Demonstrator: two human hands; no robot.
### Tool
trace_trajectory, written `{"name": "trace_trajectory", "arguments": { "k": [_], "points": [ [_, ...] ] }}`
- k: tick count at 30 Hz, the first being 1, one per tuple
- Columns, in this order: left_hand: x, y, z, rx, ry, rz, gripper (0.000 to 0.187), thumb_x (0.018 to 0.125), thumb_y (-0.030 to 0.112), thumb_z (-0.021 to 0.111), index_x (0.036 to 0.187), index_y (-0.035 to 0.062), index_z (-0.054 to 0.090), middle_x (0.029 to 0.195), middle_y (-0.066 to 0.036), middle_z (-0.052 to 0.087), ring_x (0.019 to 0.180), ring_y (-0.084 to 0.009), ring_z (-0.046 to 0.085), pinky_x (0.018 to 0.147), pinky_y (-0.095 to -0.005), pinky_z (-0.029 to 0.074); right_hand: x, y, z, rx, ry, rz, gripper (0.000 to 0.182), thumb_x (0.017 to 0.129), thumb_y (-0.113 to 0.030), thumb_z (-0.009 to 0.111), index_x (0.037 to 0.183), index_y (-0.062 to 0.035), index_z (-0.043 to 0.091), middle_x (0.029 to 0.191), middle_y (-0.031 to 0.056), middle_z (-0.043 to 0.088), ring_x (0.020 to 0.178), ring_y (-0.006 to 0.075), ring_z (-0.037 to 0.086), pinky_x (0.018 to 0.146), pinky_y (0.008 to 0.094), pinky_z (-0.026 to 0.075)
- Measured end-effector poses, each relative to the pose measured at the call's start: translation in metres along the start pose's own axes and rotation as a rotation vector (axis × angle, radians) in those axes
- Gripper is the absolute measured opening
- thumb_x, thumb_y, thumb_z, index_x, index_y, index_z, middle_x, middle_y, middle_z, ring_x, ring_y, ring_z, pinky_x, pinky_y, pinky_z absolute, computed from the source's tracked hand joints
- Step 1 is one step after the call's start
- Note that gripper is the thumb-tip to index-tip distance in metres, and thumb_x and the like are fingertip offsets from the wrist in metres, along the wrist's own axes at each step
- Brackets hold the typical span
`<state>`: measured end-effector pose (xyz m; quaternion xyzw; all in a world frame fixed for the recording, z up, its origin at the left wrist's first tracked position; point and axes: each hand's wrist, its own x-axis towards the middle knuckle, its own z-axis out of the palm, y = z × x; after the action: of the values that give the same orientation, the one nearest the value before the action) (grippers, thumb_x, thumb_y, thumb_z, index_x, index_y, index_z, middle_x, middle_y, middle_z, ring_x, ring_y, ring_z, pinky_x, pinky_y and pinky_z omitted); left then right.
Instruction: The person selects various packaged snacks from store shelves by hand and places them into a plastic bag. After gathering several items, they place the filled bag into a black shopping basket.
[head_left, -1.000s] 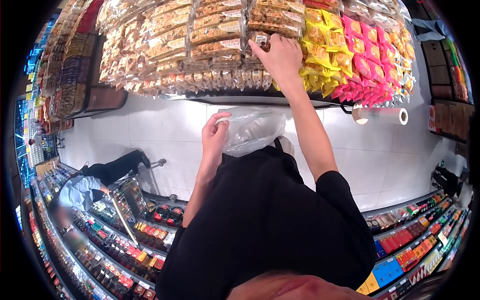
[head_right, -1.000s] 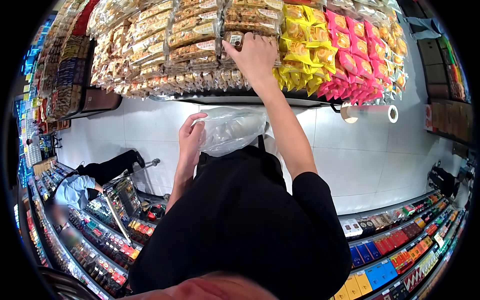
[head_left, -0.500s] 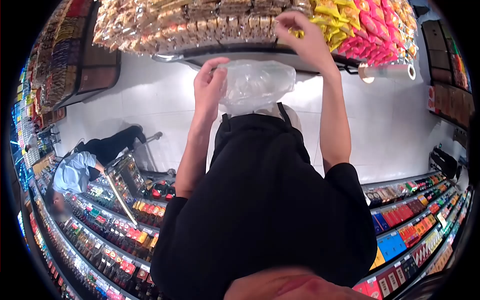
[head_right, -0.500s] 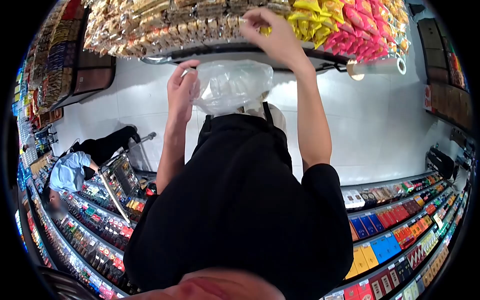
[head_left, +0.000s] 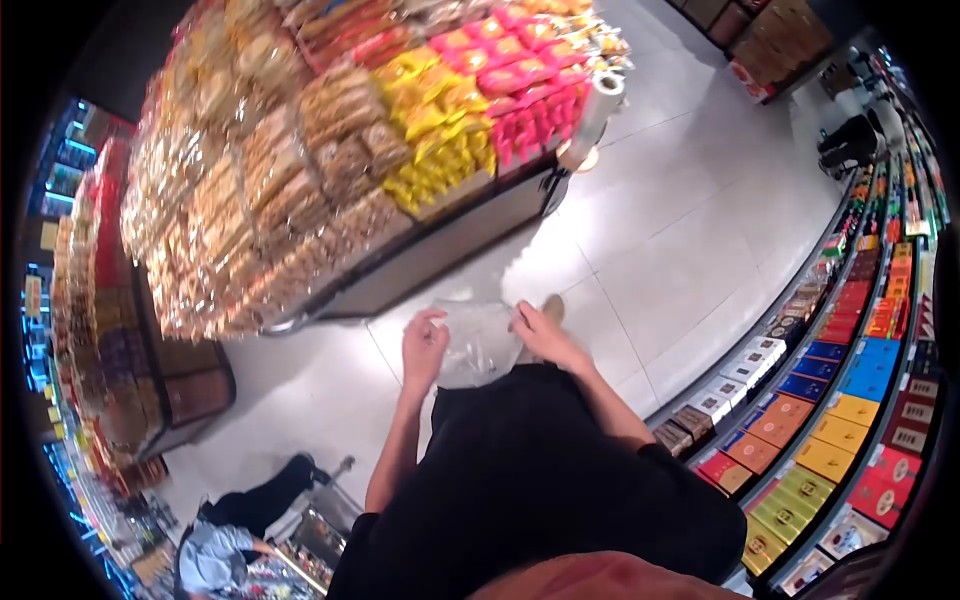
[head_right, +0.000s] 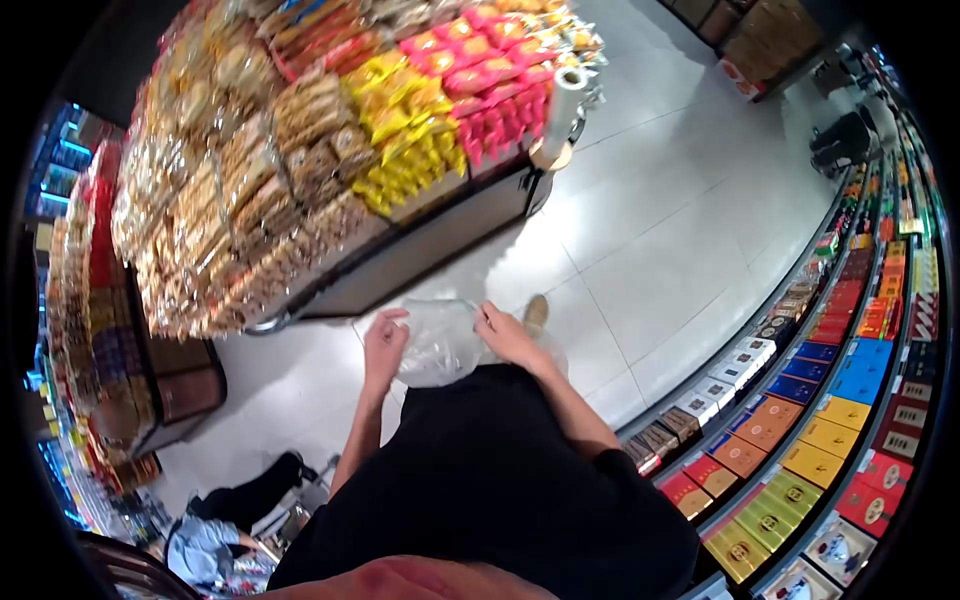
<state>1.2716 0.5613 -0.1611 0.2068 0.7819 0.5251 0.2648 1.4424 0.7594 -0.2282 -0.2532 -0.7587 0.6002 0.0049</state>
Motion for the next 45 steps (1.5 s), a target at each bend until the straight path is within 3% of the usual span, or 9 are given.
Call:
{"name": "trace_trajectory", "arguments": {
  "k": [2, 5, 16, 21, 30, 35, 40, 43, 45],
  "points": [
    [0.007, 0.01, 0.047, 0.016, -0.091, 0.028, 0.023, 0.088, 0.004, 0.062, 0.111, 0.0052, 0.066, 0.065, 0.004, 0.047, 0.06, -0.0069, 0.044, 0.058, -0.0246, 0.037, -0.022, -0.022, -0.031, 0.195, 0.001, 0.036, 0.021, 0.103, -0.023, 0.048, 0.11, -0.0024, 0.049, 0.107, 0.0141, 0.067, 0.102, 0.0234, 0.062, 0.091, 0.0347, 0.047],
    [0.025, 0.04, 0.133, -0.066, -0.326, 0.11, 0.036, 0.093, 0.007, 0.06, 0.129, 0.0069, 0.055, 0.077, -0.003, 0.054, 0.07, -0.0106, 0.057, 0.067, -0.0297, 0.048, -0.033, -0.004, -0.07, 0.418, -0.008, -0.048, 0.024, 0.102, -0.018, 0.055, 0.12, -0.0043, 0.047, 0.105, 0.0047, 0.056, 0.094, 0.0135, 0.055, 0.084, 0.0324, 0.048],
    [0.055, 0.167, 0.425, -0.151, -1.051, 0.02, 0.061, 0.101, 0.019, 0.049, 0.152, -0.0011, 0.022, 0.121, -0.014, 0.061, 0.117, -0.0252, 0.056, 0.11, -0.0376, 0.038, -0.112, 0.091, -0.313, 0.578, 0.439, -0.014, 0.049, 0.095, -0.015, 0.067, 0.138, -0.004, 0.048, 0.121, 0.0061, 0.061, 0.109, 0.0145, 0.059, 0.094, 0.0303, 0.048],
    [0.055, 0.214, 0.472, 0.168, -1.198, 0.19, 0.062, 0.099, 0.022, 0.06, 0.152, 0.0114, 0.03, 0.138, -0.016, 0.058, 0.126, -0.0283, 0.057, 0.104, -0.0386, 0.046, -0.139, 0.14, -0.371, 0.605, 0.573, 0.042, 0.031, 0.089, -0.004, 0.059, 0.12, -0.0006, 0.061, 0.107, 0.0051, 0.067, 0.099, 0.0141, 0.061, 0.089, 0.0303, 0.049],
    [0.125, 0.274, 0.551, 0.14, -1.175, 0.239, 0.031, 0.098, 0.019, 0.064, 0.125, 0.0031, 0.062, 0.11, -0.011, 0.071, 0.102, -0.0184, 0.067, 0.093, -0.0334, 0.052, -0.136, 0.218, -0.457, 0.422, 1.044, 0.141, 0.016, 0.085, -0.005, 0.057, 0.099, 0.0012, 0.062, 0.085, 0.0049, 0.066, 0.077, 0.0166, 0.061, 0.07, 0.0319, 0.049],
    [0.208, 0.389, 0.597, -0.111, -0.931, 0.598, 0.021, 0.094, 0.007, 0.067, 0.114, 0.0001, 0.069, 0.106, -0.006, 0.072, 0.1, -0.0126, 0.067, 0.091, -0.0285, 0.052, -0.152, 0.29, -0.522, -0.262, 1.207, 0.411, 0.011, 0.082, -0.008, 0.054, 0.09, -0.0008, 0.053, 0.074, 0.0202, 0.058, 0.072, 0.0374, 0.06, 0.066, 0.0459, 0.046],
    [0.273, 0.545, 0.596, -0.787, -0.771, 1.042, 0.02, 0.09, 0.001, 0.064, 0.11, -0.0042, 0.066, 0.104, -0.016, 0.07, 0.098, -0.0226, 0.066, 0.092, -0.037, 0.051, -0.188, 0.401, -0.557, -0.168, 1.546, 0.68, 0.016, 0.085, -0.013, 0.054, 0.093, 0.0, 0.059, 0.081, 0.0214, 0.064, 0.077, 0.041, 0.063, 0.071, 0.0481, 0.048],
    [0.316, 0.627, 0.589, -0.829, -0.793, 1.463, 0.039, 0.104, 0.039, 0.05, 0.121, 0.0049, 0.056, 0.105, -0.014, 0.061, 0.098, -0.0282, 0.054, 0.089, -0.0452, 0.045, -0.216, 0.464, -0.556, -0.13, 1.612, 0.818, 0.024, 0.084, -0.013, 0.054, 0.098, 0.0042, 0.063, 0.088, 0.0246, 0.068, 0.082, 0.0425, 0.065, 0.078, 0.0475, 0.05],
    [0.342, 0.673, 0.575, -0.747, -0.856, 1.587, 0.042, 0.104, 0.042, 0.048, 0.128, 0.0088, 0.055, 0.112, -0.012, 0.06, 0.104, -0.0272, 0.05, 0.093, -0.0461, 0.042, -0.224, 0.454, -0.56, 0.027, 1.561, 0.997, 0.031, 0.082, -0.013, 0.054, 0.101, 0.0093, 0.064, 0.093, 0.0278, 0.069, 0.088, 0.0427, 0.067, 0.082, 0.0469, 0.051]
  ]
}}
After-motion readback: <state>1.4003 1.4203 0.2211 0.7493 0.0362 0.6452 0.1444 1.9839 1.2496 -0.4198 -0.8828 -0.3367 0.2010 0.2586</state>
